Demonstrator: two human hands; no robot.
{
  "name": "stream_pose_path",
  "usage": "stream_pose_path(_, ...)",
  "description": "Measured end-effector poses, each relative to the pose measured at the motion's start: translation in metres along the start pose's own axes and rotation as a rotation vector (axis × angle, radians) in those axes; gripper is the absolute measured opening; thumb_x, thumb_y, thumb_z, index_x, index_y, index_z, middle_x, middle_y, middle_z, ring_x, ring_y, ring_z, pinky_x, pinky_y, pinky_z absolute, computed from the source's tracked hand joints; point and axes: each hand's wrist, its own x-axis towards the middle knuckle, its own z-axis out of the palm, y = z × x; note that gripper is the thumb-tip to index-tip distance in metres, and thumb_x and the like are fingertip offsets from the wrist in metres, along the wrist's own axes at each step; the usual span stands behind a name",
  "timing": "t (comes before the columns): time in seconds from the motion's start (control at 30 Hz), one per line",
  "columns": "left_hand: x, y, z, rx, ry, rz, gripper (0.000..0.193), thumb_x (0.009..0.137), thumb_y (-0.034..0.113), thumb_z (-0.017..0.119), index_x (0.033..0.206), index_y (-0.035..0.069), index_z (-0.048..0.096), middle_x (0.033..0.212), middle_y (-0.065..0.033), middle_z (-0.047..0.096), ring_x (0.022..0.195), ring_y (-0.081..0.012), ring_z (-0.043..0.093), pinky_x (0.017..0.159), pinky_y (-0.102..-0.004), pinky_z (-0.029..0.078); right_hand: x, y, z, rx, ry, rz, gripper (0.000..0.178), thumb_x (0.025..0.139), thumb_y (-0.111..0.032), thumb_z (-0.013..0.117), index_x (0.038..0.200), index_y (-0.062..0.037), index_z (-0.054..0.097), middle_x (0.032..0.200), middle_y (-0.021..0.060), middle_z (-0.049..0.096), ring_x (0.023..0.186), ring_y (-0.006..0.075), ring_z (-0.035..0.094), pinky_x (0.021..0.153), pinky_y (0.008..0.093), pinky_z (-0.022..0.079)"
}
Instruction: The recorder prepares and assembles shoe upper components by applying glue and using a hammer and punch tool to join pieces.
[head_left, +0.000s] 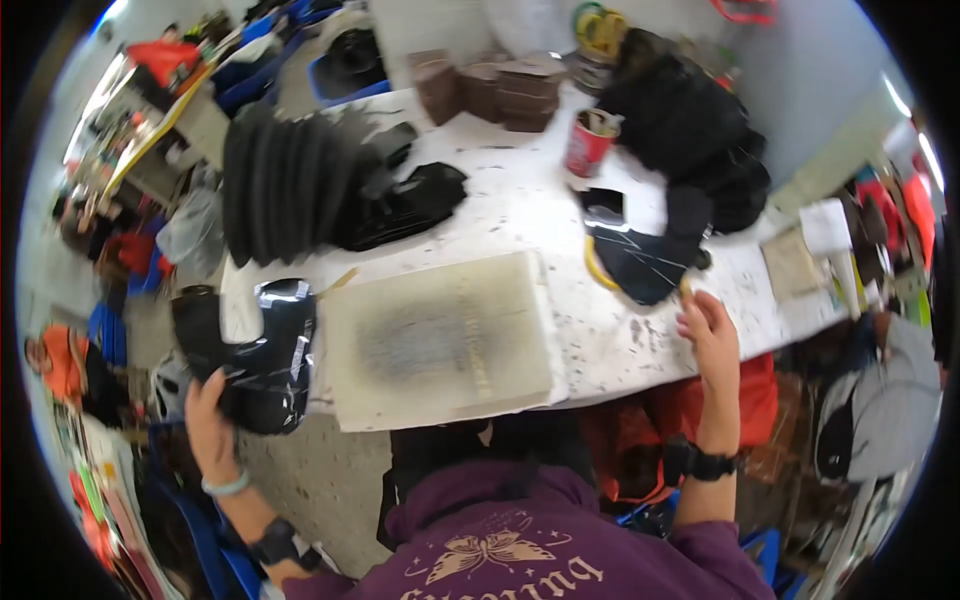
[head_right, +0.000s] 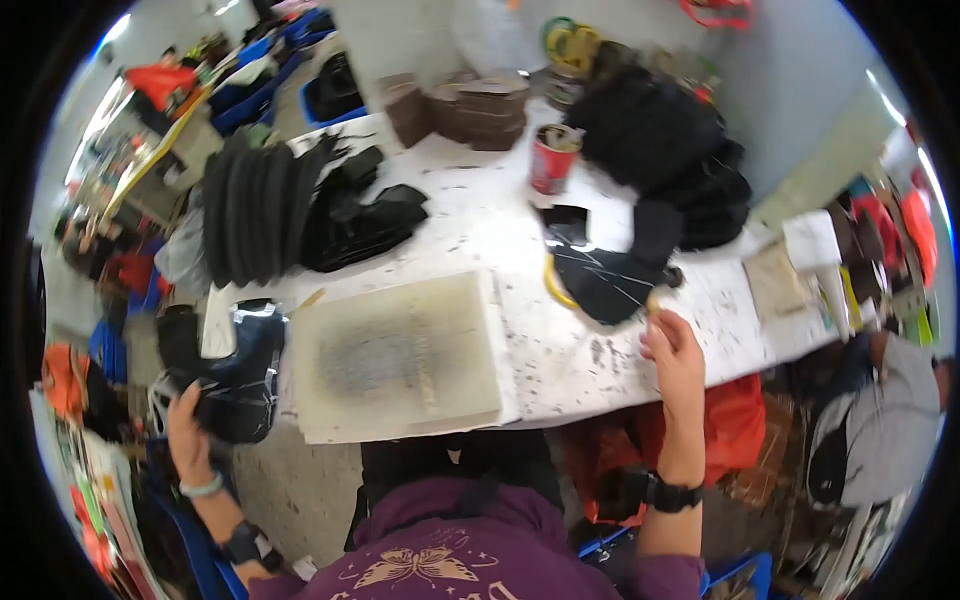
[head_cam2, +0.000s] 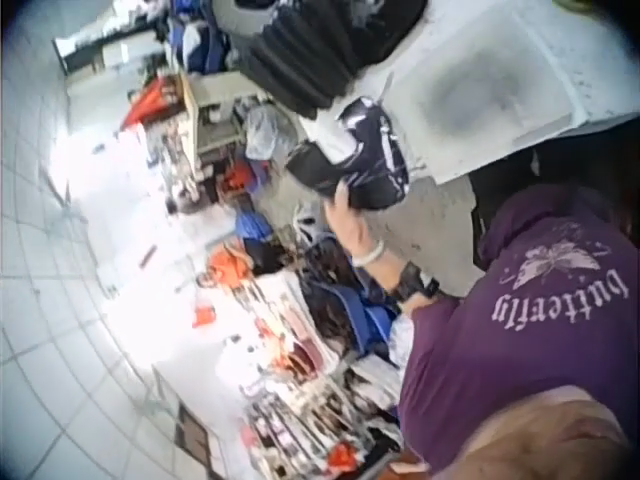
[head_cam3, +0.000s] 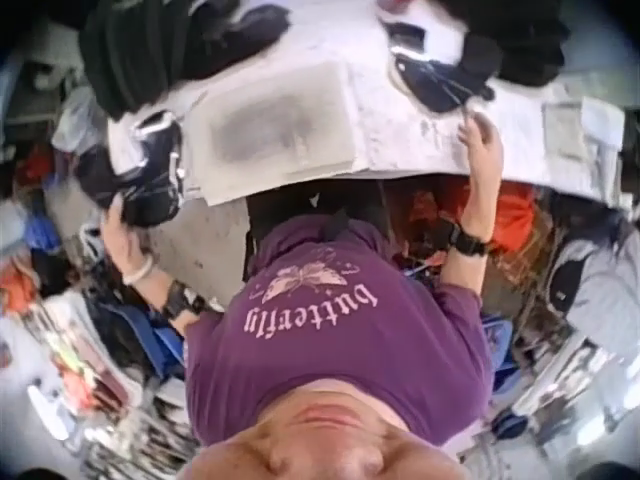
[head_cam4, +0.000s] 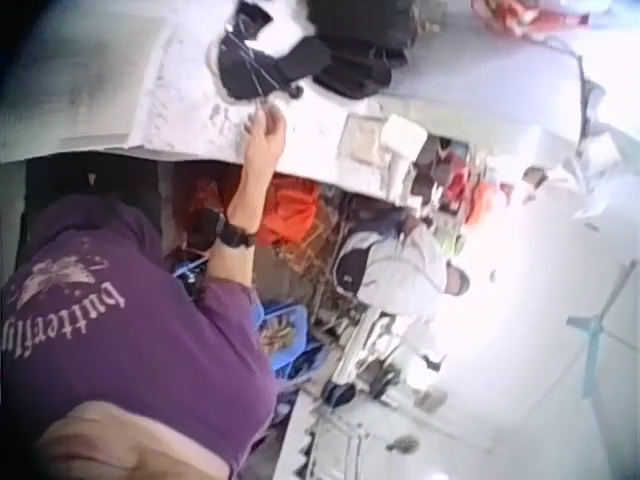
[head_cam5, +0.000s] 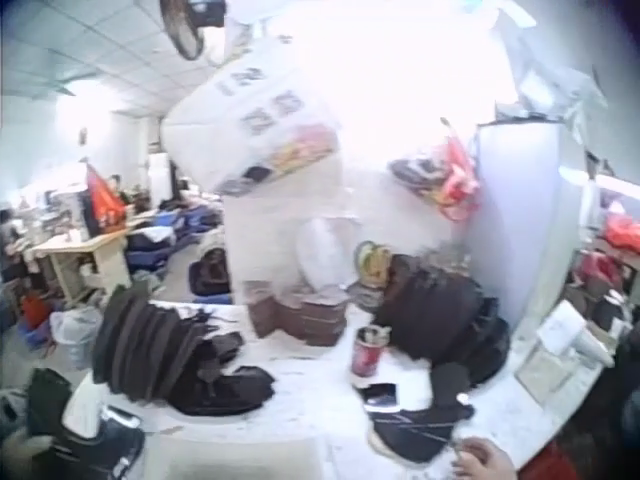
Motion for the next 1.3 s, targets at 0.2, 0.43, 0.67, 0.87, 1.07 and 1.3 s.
stream_pose_path(0.2,-0.035,0.066,0.012,-0.15,-0.014,0.126,0.03,0.088,0.016,0.056,0.114,0.001,0.056,0.108,-0.0075,0.062,0.094,-0.0182,0.062,0.084,-0.0311,0.05,0.023,-0.013,-0.013,-0.027,0.103,0.068,0.047,0.086,-0.019,0.06,0.123,0.0061,0.046,0.108,0.0162,0.06,0.086,0.0183,0.061,0.073,0.0266,0.051)
stream_pose_path(0.43,-0.053,0.035,0.067,-0.381,-0.291,0.054,0.04,0.09,0.019,0.052,0.124,-0.001,0.048,0.119,-0.0115,0.057,0.106,-0.0234,0.057,0.093,-0.0377,0.045,0.084,0.004,-0.002,-0.65,0.461,-0.401,0.063,0.075,-0.028,0.068,0.122,0.0077,0.047,0.096,0.019,0.063,0.08,0.0307,0.062,0.077,0.036,0.048)
stream_pose_path(0.67,-0.064,0.007,0.123,-0.534,-0.424,-0.08,0.04,0.086,0.012,0.051,0.123,-0.003,0.045,0.117,-0.0159,0.057,0.107,-0.0284,0.057,0.096,-0.0411,0.043,0.08,-0.022,0.014,-0.294,0.255,-0.255,0.052,0.077,-0.017,0.066,0.119,0.007,0.05,0.098,0.0125,0.063,0.084,0.0211,0.062,0.076,0.0296,0.049)
stream_pose_path(0.87,-0.066,0.009,0.143,-0.758,-0.631,-0.168,0.043,0.086,0.009,0.052,0.126,-0.003,0.041,0.118,-0.0155,0.056,0.108,-0.0267,0.056,0.097,-0.0418,0.043,-0.013,-0.117,0.066,0.511,-0.137,-0.133,0.03,0.086,-0.003,0.056,0.115,0.003,0.054,0.102,0.0065,0.062,0.087,0.0139,0.061,0.078,0.0248,0.048)
stream_pose_path(1.07,-0.073,0.018,0.176,-0.686,-0.685,-0.218,0.032,0.092,0.009,0.048,0.123,0.001,0.046,0.114,-0.0101,0.058,0.104,-0.0189,0.058,0.093,-0.0338,0.046,-0.095,-0.151,0.123,0.816,-0.599,-0.315,0.032,0.089,-0.002,0.05,0.121,0.0028,0.05,0.109,0.0084,0.061,0.094,0.014,0.059,0.085,0.025,0.046)
stream_pose_path(1.3,-0.07,-0.028,0.136,-0.797,-0.707,-0.416,0.029,0.096,0.023,0.046,0.12,0.007,0.049,0.112,-0.0043,0.06,0.1,-0.0125,0.059,0.087,-0.0278,0.048,-0.11,-0.127,0.155,0.897,-0.702,0.082,0.029,0.093,-0.009,0.047,0.119,0.0022,0.051,0.111,0.0101,0.061,0.099,0.0177,0.06,0.085,0.0305,0.048)
